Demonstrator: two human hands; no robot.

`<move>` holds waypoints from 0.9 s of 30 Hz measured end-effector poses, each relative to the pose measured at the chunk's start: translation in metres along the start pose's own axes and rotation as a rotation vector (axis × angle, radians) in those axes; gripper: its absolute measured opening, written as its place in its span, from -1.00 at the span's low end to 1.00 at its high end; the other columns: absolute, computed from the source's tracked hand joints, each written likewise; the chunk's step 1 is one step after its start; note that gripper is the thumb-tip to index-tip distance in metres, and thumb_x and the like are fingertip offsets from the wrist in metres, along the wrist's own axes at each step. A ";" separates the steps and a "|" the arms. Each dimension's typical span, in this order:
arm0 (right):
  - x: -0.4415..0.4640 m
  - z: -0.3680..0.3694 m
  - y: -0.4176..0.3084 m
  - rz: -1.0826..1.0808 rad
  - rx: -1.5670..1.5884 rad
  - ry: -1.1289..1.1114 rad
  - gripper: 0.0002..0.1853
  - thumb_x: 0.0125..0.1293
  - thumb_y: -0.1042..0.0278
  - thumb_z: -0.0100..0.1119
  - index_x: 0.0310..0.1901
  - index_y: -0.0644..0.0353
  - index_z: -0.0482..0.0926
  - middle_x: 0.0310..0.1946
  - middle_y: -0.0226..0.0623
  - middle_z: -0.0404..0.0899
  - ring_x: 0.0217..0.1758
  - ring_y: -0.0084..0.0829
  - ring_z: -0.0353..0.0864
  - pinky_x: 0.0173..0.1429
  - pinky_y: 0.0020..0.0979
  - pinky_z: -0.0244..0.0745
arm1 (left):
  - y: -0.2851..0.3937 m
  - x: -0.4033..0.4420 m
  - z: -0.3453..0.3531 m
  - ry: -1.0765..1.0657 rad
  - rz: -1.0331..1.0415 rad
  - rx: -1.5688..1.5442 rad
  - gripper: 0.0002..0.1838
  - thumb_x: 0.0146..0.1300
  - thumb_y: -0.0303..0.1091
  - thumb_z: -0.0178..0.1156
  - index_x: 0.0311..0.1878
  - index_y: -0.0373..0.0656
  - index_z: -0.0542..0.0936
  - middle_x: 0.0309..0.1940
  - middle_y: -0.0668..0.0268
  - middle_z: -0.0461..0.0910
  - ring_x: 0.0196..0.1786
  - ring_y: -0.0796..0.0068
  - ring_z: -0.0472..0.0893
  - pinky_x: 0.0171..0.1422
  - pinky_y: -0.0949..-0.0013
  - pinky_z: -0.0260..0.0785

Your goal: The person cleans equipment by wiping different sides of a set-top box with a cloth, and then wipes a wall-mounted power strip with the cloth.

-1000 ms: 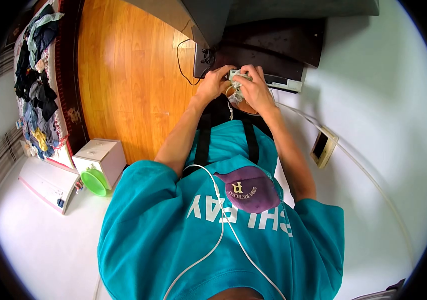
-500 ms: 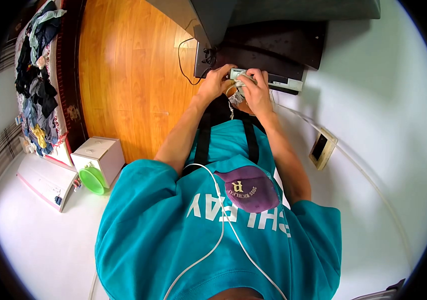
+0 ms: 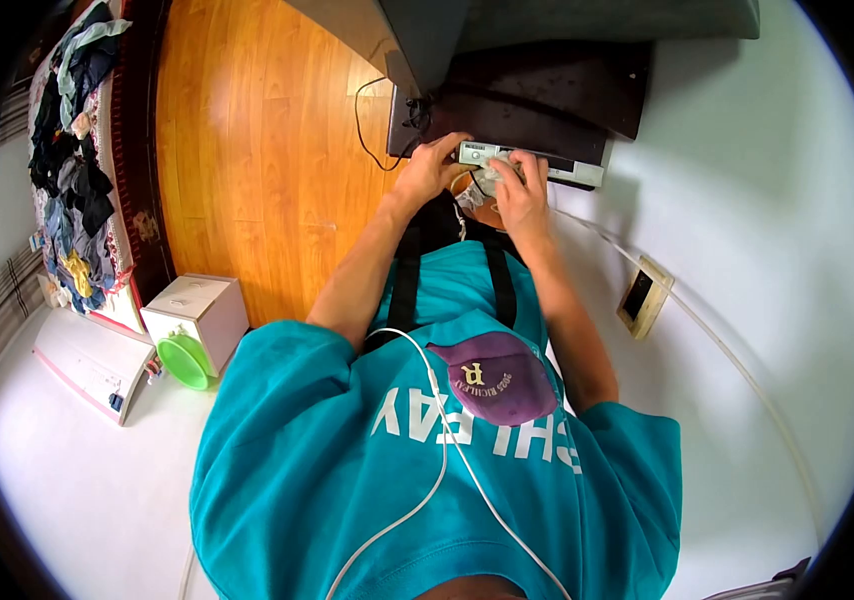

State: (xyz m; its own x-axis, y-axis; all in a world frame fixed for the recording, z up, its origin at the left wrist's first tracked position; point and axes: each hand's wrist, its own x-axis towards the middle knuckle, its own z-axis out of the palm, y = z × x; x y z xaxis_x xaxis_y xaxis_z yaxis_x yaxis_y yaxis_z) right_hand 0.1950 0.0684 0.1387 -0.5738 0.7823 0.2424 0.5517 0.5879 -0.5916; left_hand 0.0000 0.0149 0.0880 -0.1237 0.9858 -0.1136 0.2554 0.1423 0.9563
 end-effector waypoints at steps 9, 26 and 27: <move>0.001 -0.003 0.001 -0.036 -0.026 -0.022 -0.60 0.09 0.67 0.33 0.00 0.17 0.73 0.00 -0.20 0.51 0.02 -0.07 0.52 0.10 -0.11 0.54 | 0.006 0.000 -0.002 -0.006 -0.003 0.029 -0.50 0.20 -0.52 0.41 0.23 -0.19 0.55 0.02 -0.04 0.70 0.05 -0.21 0.68 0.06 0.05 0.60; 0.000 0.016 -0.020 0.035 0.085 0.007 -0.60 0.14 0.71 0.26 0.04 0.23 0.74 0.02 -0.16 0.52 0.03 -0.05 0.50 0.11 -0.10 0.52 | 0.001 -0.008 -0.001 -0.023 -0.002 0.019 -0.48 0.18 -0.60 0.33 0.25 -0.22 0.56 0.14 -0.01 0.68 0.13 -0.18 0.68 0.14 0.10 0.64; 0.000 0.018 -0.022 0.061 0.094 0.007 -0.60 0.14 0.71 0.26 0.03 0.22 0.74 0.02 -0.16 0.52 0.03 -0.06 0.50 0.10 -0.11 0.53 | 0.000 -0.008 -0.001 -0.023 0.000 0.025 -0.48 0.18 -0.60 0.33 0.25 -0.22 0.56 0.14 -0.01 0.68 0.13 -0.18 0.68 0.14 0.10 0.64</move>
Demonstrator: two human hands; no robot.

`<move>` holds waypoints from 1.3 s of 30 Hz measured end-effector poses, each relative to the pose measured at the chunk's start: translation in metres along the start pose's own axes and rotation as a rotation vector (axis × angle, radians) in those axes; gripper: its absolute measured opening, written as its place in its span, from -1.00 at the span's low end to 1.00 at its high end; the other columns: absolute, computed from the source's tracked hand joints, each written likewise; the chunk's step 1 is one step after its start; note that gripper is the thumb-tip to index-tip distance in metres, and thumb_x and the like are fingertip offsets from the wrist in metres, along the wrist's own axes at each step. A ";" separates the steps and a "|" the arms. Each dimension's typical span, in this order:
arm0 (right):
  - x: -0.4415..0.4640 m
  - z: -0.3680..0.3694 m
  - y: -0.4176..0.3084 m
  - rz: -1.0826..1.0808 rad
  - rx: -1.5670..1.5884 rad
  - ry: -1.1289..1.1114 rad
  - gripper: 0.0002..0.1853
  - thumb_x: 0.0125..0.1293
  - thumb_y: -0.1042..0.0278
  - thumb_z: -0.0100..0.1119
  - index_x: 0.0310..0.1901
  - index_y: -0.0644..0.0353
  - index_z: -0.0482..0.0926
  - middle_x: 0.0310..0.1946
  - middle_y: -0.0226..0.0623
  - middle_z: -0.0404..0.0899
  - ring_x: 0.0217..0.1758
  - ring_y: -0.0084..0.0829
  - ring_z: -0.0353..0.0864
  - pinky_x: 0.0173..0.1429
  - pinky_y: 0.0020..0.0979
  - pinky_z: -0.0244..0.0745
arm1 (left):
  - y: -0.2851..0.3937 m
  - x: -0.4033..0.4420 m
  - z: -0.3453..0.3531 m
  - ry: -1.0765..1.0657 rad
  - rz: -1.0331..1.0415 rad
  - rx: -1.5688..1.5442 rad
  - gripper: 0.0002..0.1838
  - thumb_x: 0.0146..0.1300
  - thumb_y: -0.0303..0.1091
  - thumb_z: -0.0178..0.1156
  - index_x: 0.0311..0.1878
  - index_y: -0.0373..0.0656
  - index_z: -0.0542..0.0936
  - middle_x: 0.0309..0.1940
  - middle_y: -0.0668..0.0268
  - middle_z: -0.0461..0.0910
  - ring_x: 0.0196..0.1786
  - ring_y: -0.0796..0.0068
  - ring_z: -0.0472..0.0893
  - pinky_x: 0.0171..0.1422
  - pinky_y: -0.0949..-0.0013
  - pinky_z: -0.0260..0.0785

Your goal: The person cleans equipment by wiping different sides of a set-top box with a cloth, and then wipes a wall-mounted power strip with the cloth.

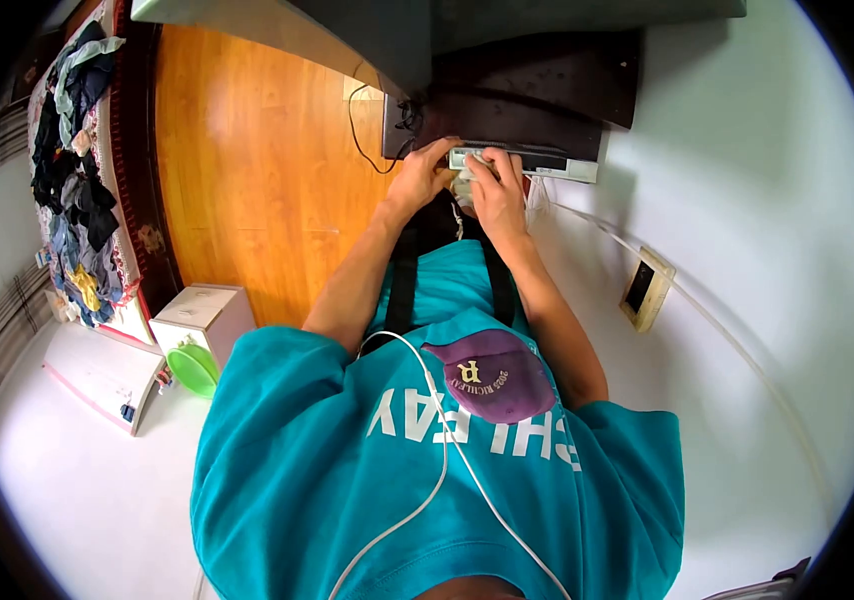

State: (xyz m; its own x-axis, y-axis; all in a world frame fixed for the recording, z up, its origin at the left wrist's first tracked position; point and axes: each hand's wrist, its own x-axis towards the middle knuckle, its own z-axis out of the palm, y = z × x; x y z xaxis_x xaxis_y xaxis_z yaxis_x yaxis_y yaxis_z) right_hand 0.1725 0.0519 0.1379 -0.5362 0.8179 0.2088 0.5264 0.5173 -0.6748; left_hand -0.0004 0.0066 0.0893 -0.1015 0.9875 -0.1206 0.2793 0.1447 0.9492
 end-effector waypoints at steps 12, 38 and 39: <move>0.003 -0.026 0.012 0.028 -0.032 -0.073 -0.57 0.14 0.70 0.30 0.09 0.27 0.73 0.06 -0.14 0.50 0.10 -0.01 0.48 0.19 -0.07 0.50 | 0.000 -0.001 0.004 0.034 0.022 0.002 -0.50 0.21 -0.52 0.40 0.24 -0.22 0.58 0.17 -0.01 0.67 0.10 -0.16 0.70 0.14 0.12 0.66; -0.006 -0.016 0.014 0.027 0.015 0.044 -0.55 0.15 0.67 0.27 0.09 0.14 0.76 -0.03 -0.20 0.49 -0.01 -0.12 0.47 0.09 -0.15 0.44 | 0.007 0.001 0.002 0.055 0.022 0.066 -0.49 0.17 -0.49 0.46 0.22 -0.21 0.58 0.11 0.00 0.70 0.10 -0.11 0.72 0.14 0.12 0.65; -0.009 -0.022 0.017 0.071 -0.011 0.054 -0.55 0.14 0.68 0.27 0.09 0.14 0.76 -0.03 -0.21 0.48 -0.01 -0.12 0.46 0.09 -0.15 0.44 | 0.005 0.000 0.006 0.088 0.007 0.025 -0.48 0.16 -0.48 0.47 0.21 -0.21 0.59 0.11 -0.01 0.70 0.10 -0.10 0.72 0.15 0.13 0.65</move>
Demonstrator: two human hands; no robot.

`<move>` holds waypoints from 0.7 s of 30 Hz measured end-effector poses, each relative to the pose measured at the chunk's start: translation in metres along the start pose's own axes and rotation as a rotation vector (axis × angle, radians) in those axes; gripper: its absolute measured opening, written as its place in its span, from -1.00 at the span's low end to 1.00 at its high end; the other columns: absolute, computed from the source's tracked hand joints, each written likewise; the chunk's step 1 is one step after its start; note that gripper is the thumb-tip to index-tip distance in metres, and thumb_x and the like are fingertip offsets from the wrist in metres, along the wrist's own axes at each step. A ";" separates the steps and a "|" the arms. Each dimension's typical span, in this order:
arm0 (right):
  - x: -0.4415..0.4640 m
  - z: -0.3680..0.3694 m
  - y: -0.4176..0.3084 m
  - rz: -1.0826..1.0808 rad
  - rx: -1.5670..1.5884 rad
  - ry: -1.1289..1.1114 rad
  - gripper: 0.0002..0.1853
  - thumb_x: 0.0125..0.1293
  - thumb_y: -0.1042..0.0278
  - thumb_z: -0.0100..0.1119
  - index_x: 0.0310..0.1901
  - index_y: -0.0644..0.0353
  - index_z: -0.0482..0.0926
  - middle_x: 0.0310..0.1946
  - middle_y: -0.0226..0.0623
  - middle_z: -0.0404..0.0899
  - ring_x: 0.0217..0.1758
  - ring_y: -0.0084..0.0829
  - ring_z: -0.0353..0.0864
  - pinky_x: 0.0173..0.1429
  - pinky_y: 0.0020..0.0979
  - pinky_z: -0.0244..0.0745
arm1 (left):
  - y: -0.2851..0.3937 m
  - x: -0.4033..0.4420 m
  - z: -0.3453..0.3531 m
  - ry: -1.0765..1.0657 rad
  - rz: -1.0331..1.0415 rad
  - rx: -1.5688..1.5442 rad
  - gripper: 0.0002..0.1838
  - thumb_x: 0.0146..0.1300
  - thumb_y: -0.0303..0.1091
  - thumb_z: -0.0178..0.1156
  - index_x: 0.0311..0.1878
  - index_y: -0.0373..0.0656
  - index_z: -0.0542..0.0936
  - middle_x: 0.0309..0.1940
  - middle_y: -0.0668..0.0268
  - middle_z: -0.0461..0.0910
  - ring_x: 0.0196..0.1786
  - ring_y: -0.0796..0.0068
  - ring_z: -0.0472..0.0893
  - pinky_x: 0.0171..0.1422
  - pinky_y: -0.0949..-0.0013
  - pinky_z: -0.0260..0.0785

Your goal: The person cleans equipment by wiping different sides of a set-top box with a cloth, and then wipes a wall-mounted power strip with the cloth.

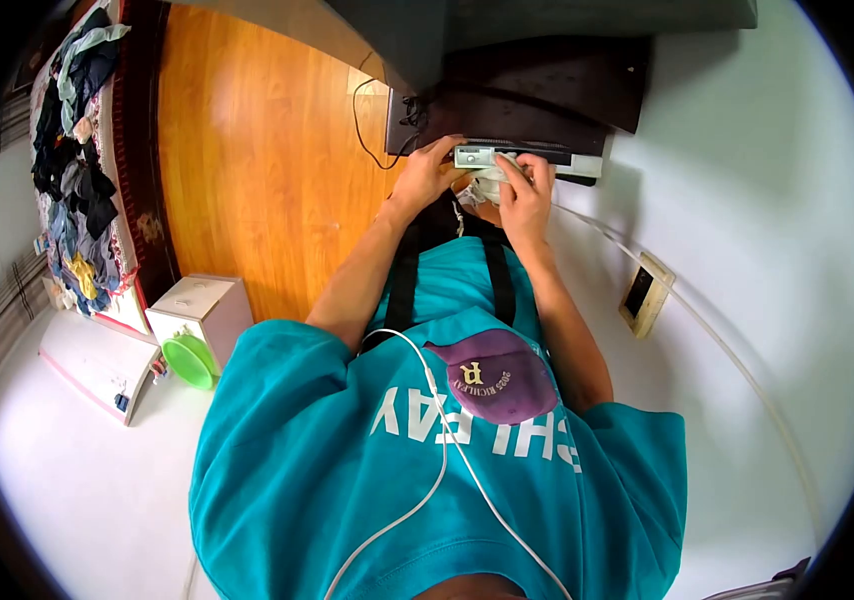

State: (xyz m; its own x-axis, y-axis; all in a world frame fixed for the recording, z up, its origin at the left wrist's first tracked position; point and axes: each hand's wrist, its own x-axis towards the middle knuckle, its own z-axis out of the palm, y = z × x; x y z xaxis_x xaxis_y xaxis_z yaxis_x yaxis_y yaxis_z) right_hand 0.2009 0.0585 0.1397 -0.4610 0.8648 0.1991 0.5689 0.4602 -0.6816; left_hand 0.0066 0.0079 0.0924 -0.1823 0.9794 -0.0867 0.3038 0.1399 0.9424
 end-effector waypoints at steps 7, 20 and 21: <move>-0.004 -0.007 -0.009 -0.005 0.040 -0.008 -0.56 0.13 0.66 0.29 0.08 0.17 0.75 -0.04 -0.20 0.48 0.00 -0.12 0.47 0.07 -0.18 0.45 | 0.008 0.011 0.016 -0.002 0.179 0.105 -0.48 0.18 -0.57 0.41 0.25 -0.22 0.60 0.17 0.02 0.70 0.19 -0.06 0.72 0.22 0.12 0.63; -0.001 -0.012 0.007 -0.115 -0.073 -0.127 -0.62 0.17 0.63 0.32 0.06 0.19 0.75 -0.01 -0.19 0.48 0.02 -0.06 0.49 0.12 -0.09 0.50 | 0.015 0.019 0.028 -0.119 0.047 0.065 -0.50 0.18 -0.55 0.33 0.24 -0.16 0.60 0.15 0.01 0.70 0.12 -0.18 0.67 0.18 0.01 0.62; 0.000 -0.014 0.007 -0.131 -0.070 -0.121 -0.62 0.18 0.63 0.32 0.06 0.20 0.74 -0.01 -0.18 0.49 0.02 -0.06 0.49 0.12 -0.09 0.50 | 0.016 0.018 0.029 -0.116 0.031 0.054 -0.51 0.17 -0.55 0.31 0.22 -0.14 0.60 0.12 0.01 0.70 0.07 -0.19 0.69 0.15 -0.02 0.62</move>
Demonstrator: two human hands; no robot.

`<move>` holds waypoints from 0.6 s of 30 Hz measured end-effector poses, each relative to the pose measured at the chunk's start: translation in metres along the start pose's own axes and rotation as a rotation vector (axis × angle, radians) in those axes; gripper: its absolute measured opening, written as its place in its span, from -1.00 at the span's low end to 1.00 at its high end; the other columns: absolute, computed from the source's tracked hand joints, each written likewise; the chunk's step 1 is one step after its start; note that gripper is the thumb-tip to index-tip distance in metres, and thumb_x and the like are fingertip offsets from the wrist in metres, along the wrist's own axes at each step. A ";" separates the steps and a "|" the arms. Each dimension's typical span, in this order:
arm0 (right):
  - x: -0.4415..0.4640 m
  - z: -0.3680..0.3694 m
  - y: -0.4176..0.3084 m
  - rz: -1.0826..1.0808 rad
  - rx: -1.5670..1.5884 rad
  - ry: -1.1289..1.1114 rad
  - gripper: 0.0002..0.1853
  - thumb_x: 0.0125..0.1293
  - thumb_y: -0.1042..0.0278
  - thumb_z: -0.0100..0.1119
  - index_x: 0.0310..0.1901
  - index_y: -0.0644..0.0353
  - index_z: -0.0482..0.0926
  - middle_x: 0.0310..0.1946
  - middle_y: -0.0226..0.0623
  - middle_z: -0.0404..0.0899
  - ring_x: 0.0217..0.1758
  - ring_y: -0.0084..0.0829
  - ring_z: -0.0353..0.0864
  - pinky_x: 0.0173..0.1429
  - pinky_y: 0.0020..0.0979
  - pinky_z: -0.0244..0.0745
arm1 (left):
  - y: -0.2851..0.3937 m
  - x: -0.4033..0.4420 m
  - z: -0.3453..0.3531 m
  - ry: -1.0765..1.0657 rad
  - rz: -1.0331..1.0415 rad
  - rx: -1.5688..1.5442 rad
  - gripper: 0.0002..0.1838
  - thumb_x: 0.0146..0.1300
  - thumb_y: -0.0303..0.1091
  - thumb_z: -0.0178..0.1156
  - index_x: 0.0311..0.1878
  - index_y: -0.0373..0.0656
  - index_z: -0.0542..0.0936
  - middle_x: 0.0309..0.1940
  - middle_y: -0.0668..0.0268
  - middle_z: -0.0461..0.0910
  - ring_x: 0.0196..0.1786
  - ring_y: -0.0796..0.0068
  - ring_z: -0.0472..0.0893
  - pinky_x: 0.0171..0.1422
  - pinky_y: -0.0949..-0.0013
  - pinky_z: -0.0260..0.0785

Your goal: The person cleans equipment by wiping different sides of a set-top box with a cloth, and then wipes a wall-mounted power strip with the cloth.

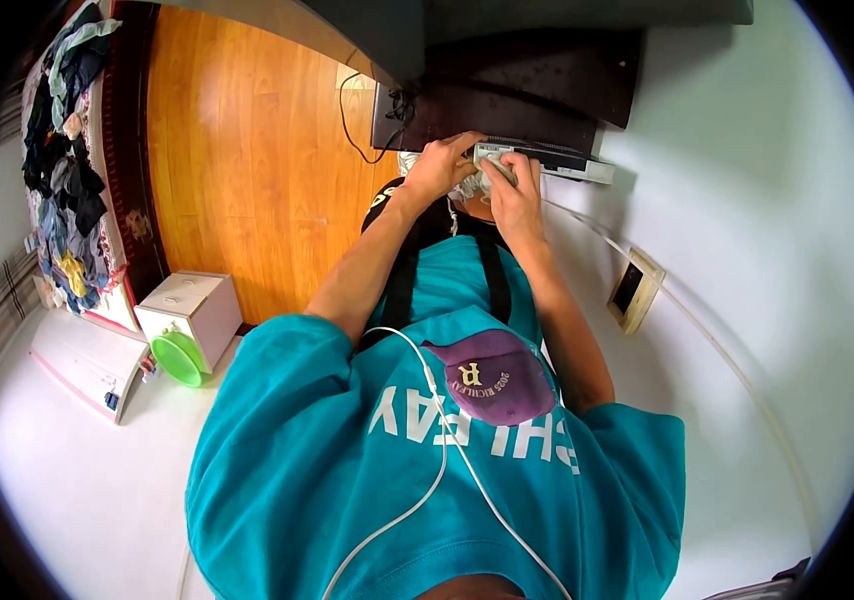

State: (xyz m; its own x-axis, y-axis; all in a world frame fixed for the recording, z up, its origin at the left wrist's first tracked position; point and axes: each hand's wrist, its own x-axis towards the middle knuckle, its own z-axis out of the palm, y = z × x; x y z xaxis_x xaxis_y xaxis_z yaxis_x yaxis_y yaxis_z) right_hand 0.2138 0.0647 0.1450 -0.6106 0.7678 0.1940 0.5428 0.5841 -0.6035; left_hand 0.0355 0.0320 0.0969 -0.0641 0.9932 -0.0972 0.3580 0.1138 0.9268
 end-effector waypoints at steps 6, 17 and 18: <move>0.008 0.005 -0.006 0.015 -0.022 0.016 -0.61 0.17 0.65 0.32 0.06 0.21 0.74 0.01 -0.17 0.49 0.02 -0.04 0.49 0.12 -0.08 0.50 | 0.002 0.001 0.000 -0.016 -0.041 0.054 -0.49 0.20 -0.55 0.33 0.26 -0.16 0.59 0.11 -0.05 0.70 0.10 -0.22 0.67 0.14 0.01 0.61; 0.007 0.011 -0.009 0.123 -0.003 0.032 -0.58 0.19 0.66 0.30 0.10 0.17 0.75 0.03 -0.17 0.48 0.05 -0.06 0.46 0.15 -0.08 0.47 | -0.001 0.004 -0.002 -0.001 -0.037 0.011 -0.47 0.19 -0.57 0.30 0.28 -0.16 0.57 0.08 -0.07 0.70 0.08 -0.24 0.66 0.10 0.01 0.61; 0.007 0.012 -0.010 0.127 -0.001 0.030 -0.58 0.19 0.66 0.30 0.10 0.17 0.75 0.03 -0.17 0.48 0.05 -0.06 0.46 0.15 -0.08 0.47 | -0.001 0.002 0.000 -0.013 -0.064 0.007 -0.47 0.19 -0.57 0.30 0.28 -0.16 0.57 0.08 -0.08 0.69 0.08 -0.24 0.66 0.09 0.01 0.61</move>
State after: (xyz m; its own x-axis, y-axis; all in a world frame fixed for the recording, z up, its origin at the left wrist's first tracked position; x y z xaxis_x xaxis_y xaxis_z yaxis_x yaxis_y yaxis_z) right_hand 0.1976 0.0614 0.1431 -0.5196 0.8430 0.1394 0.6152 0.4823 -0.6237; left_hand 0.0348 0.0335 0.0960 -0.0749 0.9841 -0.1608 0.3600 0.1771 0.9160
